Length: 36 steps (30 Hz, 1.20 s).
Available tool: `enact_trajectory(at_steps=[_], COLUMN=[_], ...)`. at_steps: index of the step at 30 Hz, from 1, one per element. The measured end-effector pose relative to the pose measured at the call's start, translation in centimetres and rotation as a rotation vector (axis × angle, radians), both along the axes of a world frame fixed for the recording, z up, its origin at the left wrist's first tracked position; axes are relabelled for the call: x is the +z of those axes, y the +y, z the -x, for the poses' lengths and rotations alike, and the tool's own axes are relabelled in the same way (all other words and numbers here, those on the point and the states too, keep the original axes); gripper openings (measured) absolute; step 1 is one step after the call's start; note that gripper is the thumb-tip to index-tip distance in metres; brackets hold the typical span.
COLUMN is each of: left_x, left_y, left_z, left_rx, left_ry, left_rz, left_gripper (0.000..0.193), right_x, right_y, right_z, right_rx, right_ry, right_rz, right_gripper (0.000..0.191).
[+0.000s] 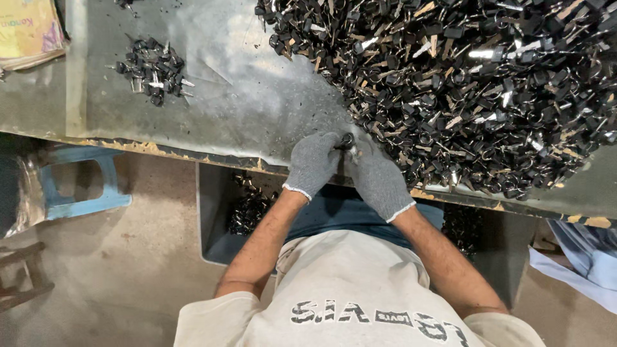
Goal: The person sits at a worktable and sorts small black metal components from a large pile, picking pieces one at a time with both gloved hands, checking each piece, and placing accepted pieces into a growing pile on the left side of the table while rejected pieces drop into a bin below the table.
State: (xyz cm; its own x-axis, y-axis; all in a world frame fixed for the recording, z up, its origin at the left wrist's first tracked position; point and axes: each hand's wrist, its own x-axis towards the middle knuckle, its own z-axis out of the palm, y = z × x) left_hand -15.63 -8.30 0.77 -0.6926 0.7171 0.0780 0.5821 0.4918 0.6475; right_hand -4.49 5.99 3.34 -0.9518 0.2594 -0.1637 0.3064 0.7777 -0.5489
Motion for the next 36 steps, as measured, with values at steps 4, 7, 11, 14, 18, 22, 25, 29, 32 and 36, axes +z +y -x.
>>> enact_trajectory(at_steps=[4, 7, 11, 14, 18, 22, 25, 29, 32, 36], left_x=[-0.5, -1.2, -1.6, -0.9, 0.1, 0.1, -0.5, -1.1, -0.9, -0.4], left_y=[0.1, 0.5, 0.8, 0.4, 0.2, 0.1, -0.2, 0.0, 0.0, -0.1], left_z=[0.0, -0.6, -0.7, -0.2, 0.2, -0.3, -0.8, -1.0, -0.8, -0.5], left_rx=[-0.038, -0.068, -0.073, -0.029, -0.027, 0.031, -0.001, -0.069, -0.039, 0.013], left_ry=[0.060, 0.163, 0.182, 0.065, -0.046, 0.011, 0.075, 0.176, 0.109, -0.020], left_rz=[-0.016, 0.003, 0.046, -0.018, -0.009, 0.027, -0.008, -0.033, -0.056, -0.075], left_gripper=[0.020, 0.013, 0.011, 0.016, 0.020, 0.021, 0.019, 0.012, 0.017, 0.039], right_x=[0.1, 0.4, 0.4, 0.1, -0.1, -0.5, -0.7, -0.3, 0.6, 1.0], right_y=[-0.5, -1.2, -1.4, -0.9, 0.0, 0.6, -0.1, -0.6, 0.2, 0.1], right_z=[0.5, 0.6, 0.5, 0.1, -0.5, -0.4, -0.1, 0.5, 0.5, -0.2], right_rx=[-0.009, -0.111, -0.097, -0.024, 0.071, -0.090, -0.051, -0.005, 0.004, 0.052], right_ry=[0.070, -0.048, -0.085, -0.108, 0.210, -0.193, -0.032, 0.039, -0.159, 0.037], right_rz=[0.014, 0.010, -0.058, -0.056, -0.134, 0.047, 0.019, -0.163, 0.013, -0.034], right_gripper=[0.052, 0.045, 0.029, 0.042, 0.058, 0.039, 0.045, 0.037, 0.053, 0.068])
